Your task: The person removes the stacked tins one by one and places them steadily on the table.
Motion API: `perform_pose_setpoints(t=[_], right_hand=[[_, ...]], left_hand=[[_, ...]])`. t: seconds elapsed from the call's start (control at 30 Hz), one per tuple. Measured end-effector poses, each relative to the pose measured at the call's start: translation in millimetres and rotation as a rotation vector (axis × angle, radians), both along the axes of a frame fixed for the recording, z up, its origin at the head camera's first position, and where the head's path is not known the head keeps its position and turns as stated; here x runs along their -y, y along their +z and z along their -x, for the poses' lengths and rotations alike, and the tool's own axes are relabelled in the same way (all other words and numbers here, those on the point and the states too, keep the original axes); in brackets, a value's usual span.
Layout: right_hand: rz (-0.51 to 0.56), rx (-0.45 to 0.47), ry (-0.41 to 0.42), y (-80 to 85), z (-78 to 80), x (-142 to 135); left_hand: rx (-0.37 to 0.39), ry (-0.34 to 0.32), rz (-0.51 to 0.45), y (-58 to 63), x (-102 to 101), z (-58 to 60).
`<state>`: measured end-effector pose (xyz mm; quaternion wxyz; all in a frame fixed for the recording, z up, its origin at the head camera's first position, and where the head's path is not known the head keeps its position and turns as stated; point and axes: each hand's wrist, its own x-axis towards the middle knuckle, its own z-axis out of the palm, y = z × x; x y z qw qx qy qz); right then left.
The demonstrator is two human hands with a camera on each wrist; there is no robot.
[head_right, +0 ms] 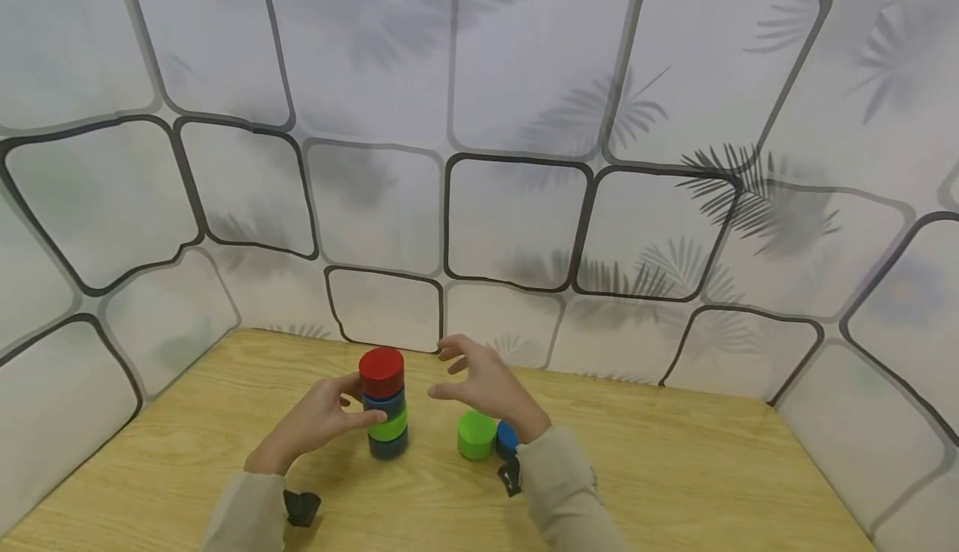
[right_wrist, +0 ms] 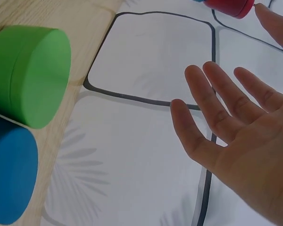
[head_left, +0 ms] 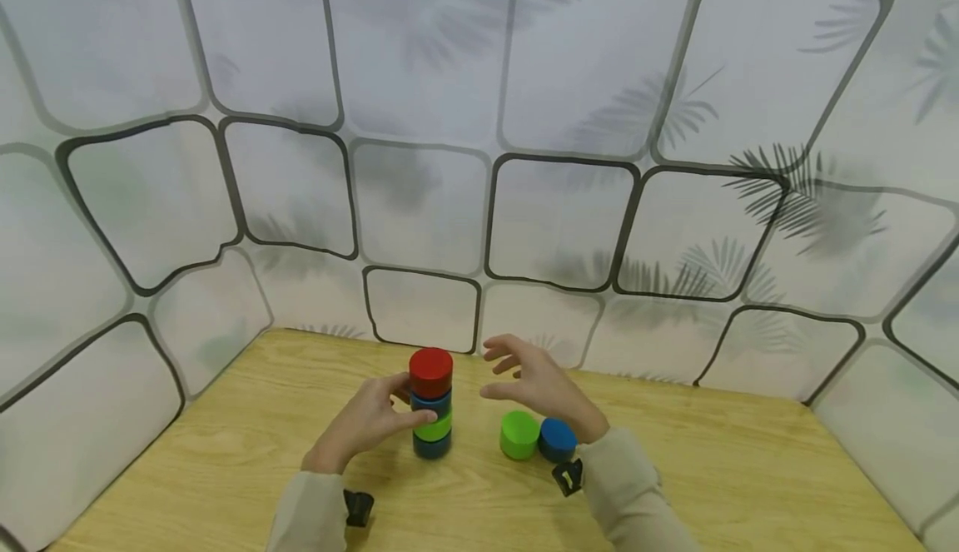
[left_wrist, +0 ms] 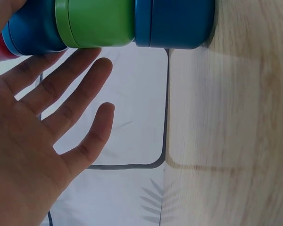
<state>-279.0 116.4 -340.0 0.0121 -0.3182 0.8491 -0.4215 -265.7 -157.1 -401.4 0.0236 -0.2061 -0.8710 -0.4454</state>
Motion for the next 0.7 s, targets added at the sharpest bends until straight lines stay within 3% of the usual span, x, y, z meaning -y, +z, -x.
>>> perform_pose_setpoints(t=[0.7], right_hand=[[0.066,0.028,0.05,-2.8,2.6,26]], left_hand=[[-0.007,-0.01,0.01,-0.2,1,1.4]])
